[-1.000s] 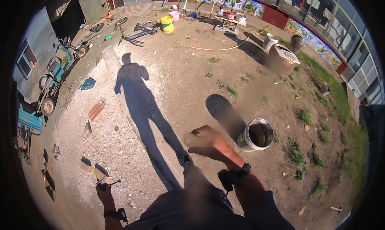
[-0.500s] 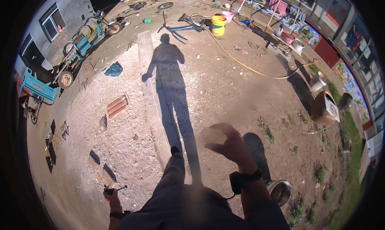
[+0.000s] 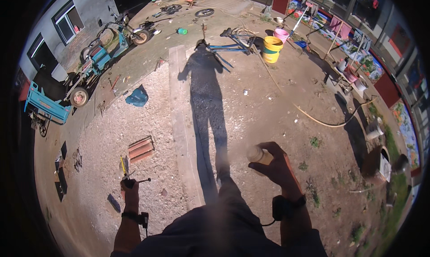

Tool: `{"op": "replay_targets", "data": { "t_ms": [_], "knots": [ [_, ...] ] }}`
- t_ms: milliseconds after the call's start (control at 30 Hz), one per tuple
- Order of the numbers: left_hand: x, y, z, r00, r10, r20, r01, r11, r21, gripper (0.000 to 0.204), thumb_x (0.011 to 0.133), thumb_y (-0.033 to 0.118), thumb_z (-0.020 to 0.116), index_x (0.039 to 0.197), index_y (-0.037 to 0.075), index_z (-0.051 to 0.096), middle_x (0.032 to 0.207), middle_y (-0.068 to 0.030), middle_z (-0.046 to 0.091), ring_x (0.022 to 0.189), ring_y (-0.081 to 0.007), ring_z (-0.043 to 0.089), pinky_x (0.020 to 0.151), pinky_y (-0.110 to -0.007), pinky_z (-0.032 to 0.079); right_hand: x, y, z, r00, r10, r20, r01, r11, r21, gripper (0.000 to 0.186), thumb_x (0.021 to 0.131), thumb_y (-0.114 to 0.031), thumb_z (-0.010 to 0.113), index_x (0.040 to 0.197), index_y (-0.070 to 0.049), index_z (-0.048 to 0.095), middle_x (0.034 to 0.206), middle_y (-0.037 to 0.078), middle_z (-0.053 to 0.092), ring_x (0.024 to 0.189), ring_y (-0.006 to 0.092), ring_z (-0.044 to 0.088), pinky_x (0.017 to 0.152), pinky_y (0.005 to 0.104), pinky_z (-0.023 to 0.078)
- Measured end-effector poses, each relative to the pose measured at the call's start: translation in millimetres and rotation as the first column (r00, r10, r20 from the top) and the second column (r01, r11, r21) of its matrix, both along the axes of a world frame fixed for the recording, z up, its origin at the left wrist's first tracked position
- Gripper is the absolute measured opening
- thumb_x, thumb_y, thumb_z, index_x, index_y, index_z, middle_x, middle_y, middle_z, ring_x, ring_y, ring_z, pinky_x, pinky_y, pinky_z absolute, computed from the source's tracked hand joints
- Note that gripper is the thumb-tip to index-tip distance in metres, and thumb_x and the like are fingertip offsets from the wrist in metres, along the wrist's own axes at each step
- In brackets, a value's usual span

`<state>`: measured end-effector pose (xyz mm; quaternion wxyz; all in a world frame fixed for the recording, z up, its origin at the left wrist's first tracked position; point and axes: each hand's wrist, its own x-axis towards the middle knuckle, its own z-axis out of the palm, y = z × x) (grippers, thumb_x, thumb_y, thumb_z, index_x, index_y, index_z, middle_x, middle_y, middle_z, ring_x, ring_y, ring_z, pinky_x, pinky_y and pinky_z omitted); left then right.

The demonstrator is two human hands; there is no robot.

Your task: The person pours liquid from a green bottle into a small spray bottle, then walks to a bicycle repair area. They wipe the spray bottle and its nozzle with a cloth, then walk back toward the starting area.

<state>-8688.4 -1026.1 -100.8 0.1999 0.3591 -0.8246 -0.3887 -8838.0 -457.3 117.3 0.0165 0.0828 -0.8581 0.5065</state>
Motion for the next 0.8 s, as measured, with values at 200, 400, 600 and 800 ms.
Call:
{"op": "replay_targets", "data": {
  "t_ms": [200, 400, 600, 800],
  "knots": [
    [-72, -32, -12, 0.960, 0.180, -0.213, -0.153, 0.979, 0.135, 0.036, 0.085, 0.005, 0.072, 0.116, -0.002, 0.055, 0.097, -0.0086, 0.063, 0.086, -0.0196, 0.059, 0.082, -0.037, 0.054, -211, -57, -24, 0.983, 0.178, -0.039, -0.181, 0.980, -0.083, 0.062, 0.072, -0.031, 0.094, 0.122, -0.007, 0.069, 0.117, 0.015, 0.068, 0.109, 0.0321, 0.069, 0.097, 0.0392, 0.055],
    [-284, 41, 6, 0.996, 0.074, -0.052, -0.053, 0.945, 0.321, 0.034, 0.085, 0.007, 0.073, 0.113, -0.003, 0.056, 0.096, -0.0092, 0.064, 0.086, -0.0203, 0.060, 0.082, -0.037, 0.053, -326, -21, -14, 0.990, 0.130, -0.057, -0.135, 0.987, -0.093, 0.063, 0.073, -0.029, 0.093, 0.126, -0.006, 0.067, 0.121, 0.013, 0.067, 0.114, 0.0309, 0.067, 0.097, 0.0396, 0.054],
    [-460, 44, 15, 0.997, -0.053, -0.060, 0.072, 0.918, 0.391, 0.033, 0.085, 0.008, 0.075, 0.111, -0.004, 0.058, 0.096, -0.0099, 0.065, 0.086, -0.0209, 0.060, 0.082, -0.037, 0.053, -419, 0, -37, 0.994, 0.004, -0.106, -0.002, 1.000, 0.018, 0.063, 0.075, -0.030, 0.093, 0.127, -0.006, 0.067, 0.123, 0.012, 0.068, 0.113, 0.0302, 0.068, 0.098, 0.0392, 0.054],
    [-617, 41, 11, 0.978, -0.192, -0.083, 0.209, 0.870, 0.447, 0.031, 0.086, 0.010, 0.076, 0.108, -0.004, 0.059, 0.095, -0.0106, 0.066, 0.085, -0.0215, 0.061, 0.082, -0.037, 0.052, -501, 26, -44, 0.975, -0.138, -0.176, 0.119, 0.986, -0.114, 0.056, 0.072, -0.027, 0.094, 0.119, -0.009, 0.069, 0.116, 0.011, 0.070, 0.111, 0.0297, 0.066, 0.097, 0.0379, 0.054]
  ]
}}
